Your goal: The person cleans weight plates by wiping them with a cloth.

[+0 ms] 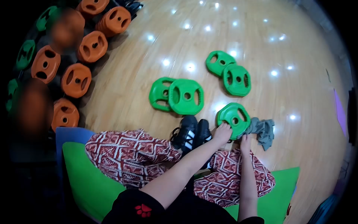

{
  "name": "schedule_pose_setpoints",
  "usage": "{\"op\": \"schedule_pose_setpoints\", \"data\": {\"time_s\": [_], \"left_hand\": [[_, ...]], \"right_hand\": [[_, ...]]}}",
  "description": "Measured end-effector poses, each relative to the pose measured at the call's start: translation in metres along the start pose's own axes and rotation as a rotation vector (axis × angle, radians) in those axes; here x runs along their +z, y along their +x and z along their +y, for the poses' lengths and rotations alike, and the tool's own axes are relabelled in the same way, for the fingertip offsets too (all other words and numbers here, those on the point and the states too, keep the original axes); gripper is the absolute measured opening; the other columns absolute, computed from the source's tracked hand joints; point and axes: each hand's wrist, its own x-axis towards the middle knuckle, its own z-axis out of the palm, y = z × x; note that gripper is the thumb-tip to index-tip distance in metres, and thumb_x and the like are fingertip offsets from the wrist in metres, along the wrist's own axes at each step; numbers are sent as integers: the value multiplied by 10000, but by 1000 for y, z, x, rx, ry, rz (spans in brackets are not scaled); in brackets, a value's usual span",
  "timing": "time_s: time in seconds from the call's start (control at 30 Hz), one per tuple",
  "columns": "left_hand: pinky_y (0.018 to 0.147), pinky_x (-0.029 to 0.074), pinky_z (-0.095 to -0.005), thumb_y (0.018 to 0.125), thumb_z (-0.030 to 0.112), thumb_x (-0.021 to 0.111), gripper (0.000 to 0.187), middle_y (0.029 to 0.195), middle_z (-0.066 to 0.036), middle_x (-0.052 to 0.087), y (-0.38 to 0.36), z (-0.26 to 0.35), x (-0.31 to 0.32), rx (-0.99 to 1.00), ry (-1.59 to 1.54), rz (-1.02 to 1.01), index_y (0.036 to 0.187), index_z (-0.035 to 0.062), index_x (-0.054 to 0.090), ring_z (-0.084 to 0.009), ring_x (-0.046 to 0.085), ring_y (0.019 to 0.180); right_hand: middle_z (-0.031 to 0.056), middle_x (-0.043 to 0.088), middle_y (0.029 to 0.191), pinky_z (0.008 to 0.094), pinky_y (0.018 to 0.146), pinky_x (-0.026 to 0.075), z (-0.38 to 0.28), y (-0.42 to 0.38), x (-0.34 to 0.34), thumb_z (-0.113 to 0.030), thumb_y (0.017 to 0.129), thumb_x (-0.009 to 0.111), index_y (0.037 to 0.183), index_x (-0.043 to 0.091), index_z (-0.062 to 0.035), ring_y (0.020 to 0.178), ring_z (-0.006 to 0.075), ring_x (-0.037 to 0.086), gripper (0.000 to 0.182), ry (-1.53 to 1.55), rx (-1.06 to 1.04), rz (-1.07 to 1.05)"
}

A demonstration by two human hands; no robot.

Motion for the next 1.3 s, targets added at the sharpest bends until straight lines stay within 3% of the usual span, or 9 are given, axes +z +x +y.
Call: {"op": "schedule_pose_setpoints", "data": {"time_s": [0.4, 0.57, 0.6, 0.8, 0.87, 0.93, 1.0, 1.2, 1.3], "left_hand": [[867, 376, -352, 721, 106, 491, 163, 887, -102, 539, 6, -9, -22, 106, -42, -255, 842, 60, 589, -242, 504, 931], [786, 422, -373, 669, 61, 529, 209, 894, -114, 520, 1, -22, -84, 215, -334, -287, 876, 64, 562, -277, 500, 922], [734, 439, -381, 670, 81, 528, 192, 857, -109, 522, -6, -22, -104, 285, -334, -229, 859, 66, 559, -277, 509, 895], [561, 428, -357, 610, 119, 544, 165, 700, -51, 476, -95, -45, -142, 643, -167, -606, 772, 92, 534, -224, 511, 670], [539, 425, -351, 591, 132, 552, 179, 690, -38, 471, -106, -51, -125, 648, -250, -484, 765, 103, 527, -218, 513, 645], [513, 422, -359, 577, 124, 560, 193, 656, -42, 491, -94, -42, -124, 633, -237, -532, 765, 102, 519, -240, 534, 635], [493, 419, -377, 557, 114, 565, 218, 623, -58, 519, -83, -30, -130, 489, -70, -789, 768, 90, 516, -269, 556, 634], [528, 432, -406, 586, 127, 568, 213, 644, -73, 565, -77, -29, -135, 372, -128, -867, 796, 115, 534, -280, 574, 648], [564, 447, -389, 619, 151, 579, 200, 685, -69, 573, -76, -25, -140, 261, -138, -934, 810, 106, 541, -269, 574, 699]], "right_hand": [[106, 479, 605, 334, 520, 379, -11, -10, 8, -263, 877, 390, 827, 457, 1, 526, 191, 468, 277, 165, 124, 100], [225, 509, 777, 387, 707, 379, -13, -7, 6, -267, 859, 391, 834, 454, 27, 738, 349, 490, 301, 177, 175, 84], [225, 509, 777, 387, 707, 379, -14, -8, 6, -267, 859, 391, 834, 454, 27, 738, 349, 490, 301, 182, 183, 82], [240, 508, 773, 386, 695, 382, -23, -3, 8, -265, 839, 406, 806, 460, 36, 726, 355, 489, 308, 105, 207, 121], [242, 510, 769, 395, 690, 383, -16, -1, 9, -267, 832, 412, 800, 463, 39, 728, 363, 493, 312, 128, 193, 113], [247, 517, 759, 410, 668, 387, -38, -10, 3, -269, 831, 428, 799, 469, 27, 741, 374, 511, 301, 22, 111, 160], [241, 521, 745, 417, 633, 394, -68, -21, -4, -260, 833, 436, 798, 471, 8, 708, 372, 518, 273, -87, 8, 126], [198, 508, 604, 407, 488, 392, -122, -62, 9, -199, 781, 516, 712, 466, -14, 567, 371, 520, 203, 14, -312, -96], [159, 490, 560, 401, 519, 397, -144, -76, -3, -173, 725, 542, 644, 472, -28, 563, 333, 516, 180, -35, -394, -99]]}}
